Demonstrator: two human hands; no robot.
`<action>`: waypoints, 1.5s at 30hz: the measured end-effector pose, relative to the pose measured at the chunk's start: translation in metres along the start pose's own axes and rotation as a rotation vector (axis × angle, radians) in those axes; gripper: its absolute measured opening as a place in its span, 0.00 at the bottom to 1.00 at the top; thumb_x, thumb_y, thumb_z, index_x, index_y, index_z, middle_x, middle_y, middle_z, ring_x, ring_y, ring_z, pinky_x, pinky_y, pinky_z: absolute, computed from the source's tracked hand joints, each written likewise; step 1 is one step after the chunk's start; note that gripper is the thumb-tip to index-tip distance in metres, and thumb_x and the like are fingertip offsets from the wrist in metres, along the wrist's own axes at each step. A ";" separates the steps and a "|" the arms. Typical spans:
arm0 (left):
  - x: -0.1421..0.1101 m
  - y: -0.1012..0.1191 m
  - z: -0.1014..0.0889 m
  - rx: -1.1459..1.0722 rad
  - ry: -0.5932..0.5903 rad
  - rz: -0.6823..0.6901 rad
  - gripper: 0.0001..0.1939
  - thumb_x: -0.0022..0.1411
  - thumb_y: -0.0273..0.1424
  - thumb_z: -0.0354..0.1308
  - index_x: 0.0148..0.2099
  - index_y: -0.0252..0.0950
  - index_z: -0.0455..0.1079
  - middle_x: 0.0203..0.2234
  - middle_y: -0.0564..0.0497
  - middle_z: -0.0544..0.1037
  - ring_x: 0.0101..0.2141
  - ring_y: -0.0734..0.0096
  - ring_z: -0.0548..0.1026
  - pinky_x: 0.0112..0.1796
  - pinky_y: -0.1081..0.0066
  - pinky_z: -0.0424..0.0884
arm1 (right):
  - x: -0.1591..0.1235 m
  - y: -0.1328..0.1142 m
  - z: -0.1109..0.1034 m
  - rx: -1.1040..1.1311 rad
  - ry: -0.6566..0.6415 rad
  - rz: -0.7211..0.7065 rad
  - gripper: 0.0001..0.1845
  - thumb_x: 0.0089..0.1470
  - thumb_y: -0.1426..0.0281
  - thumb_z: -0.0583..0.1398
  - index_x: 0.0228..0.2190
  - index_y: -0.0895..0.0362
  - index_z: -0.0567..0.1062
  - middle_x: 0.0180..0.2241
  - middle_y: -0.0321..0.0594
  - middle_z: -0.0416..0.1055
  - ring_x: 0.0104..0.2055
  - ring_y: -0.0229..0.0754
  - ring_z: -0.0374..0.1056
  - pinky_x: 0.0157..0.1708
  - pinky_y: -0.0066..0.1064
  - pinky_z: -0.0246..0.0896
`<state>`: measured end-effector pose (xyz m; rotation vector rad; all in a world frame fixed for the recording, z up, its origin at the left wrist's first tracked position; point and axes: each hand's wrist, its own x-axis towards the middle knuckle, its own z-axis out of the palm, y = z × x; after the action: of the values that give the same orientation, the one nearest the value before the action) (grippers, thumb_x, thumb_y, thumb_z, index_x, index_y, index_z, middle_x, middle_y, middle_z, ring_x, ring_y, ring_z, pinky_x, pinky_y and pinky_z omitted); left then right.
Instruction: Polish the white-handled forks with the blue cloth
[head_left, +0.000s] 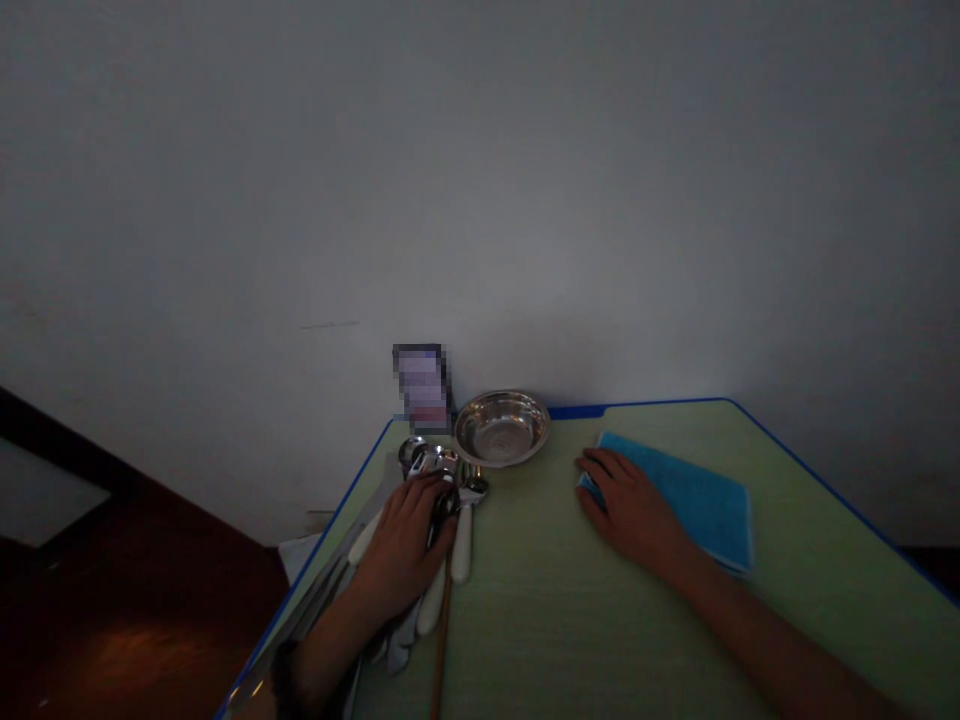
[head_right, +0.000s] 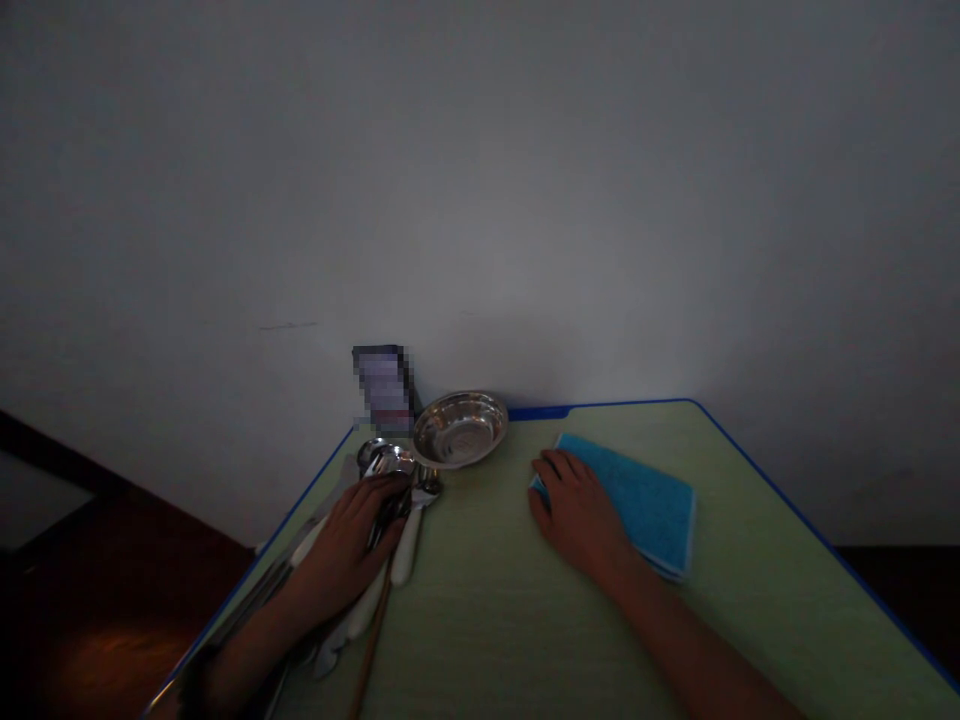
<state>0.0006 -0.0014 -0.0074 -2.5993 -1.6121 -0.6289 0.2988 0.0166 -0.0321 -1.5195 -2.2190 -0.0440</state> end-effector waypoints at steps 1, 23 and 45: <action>0.000 0.001 -0.001 -0.005 -0.001 -0.001 0.17 0.61 0.30 0.49 0.52 0.35 0.59 0.49 0.42 0.67 0.52 0.56 0.62 0.52 0.52 0.60 | 0.000 0.000 0.000 0.002 0.000 -0.001 0.21 0.56 0.67 0.50 0.49 0.62 0.67 0.51 0.49 0.64 0.54 0.48 0.57 0.53 0.43 0.54; -0.001 0.007 -0.006 0.186 0.055 -0.084 0.09 0.59 0.35 0.51 0.29 0.38 0.61 0.43 0.42 0.68 0.48 0.51 0.64 0.48 0.51 0.63 | 0.001 0.001 0.000 0.029 0.010 -0.006 0.20 0.56 0.67 0.50 0.49 0.60 0.67 0.50 0.48 0.64 0.53 0.48 0.57 0.53 0.44 0.54; -0.001 0.000 -0.007 0.213 0.094 -0.078 0.05 0.58 0.28 0.49 0.37 0.38 0.65 0.37 0.46 0.76 0.41 0.58 0.73 0.51 0.50 0.60 | 0.003 0.000 -0.001 0.029 0.002 0.002 0.21 0.56 0.66 0.50 0.49 0.60 0.68 0.50 0.48 0.64 0.53 0.48 0.57 0.54 0.43 0.54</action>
<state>-0.0017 -0.0042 -0.0018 -2.3316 -1.6589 -0.5408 0.2984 0.0188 -0.0307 -1.5052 -2.2072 -0.0124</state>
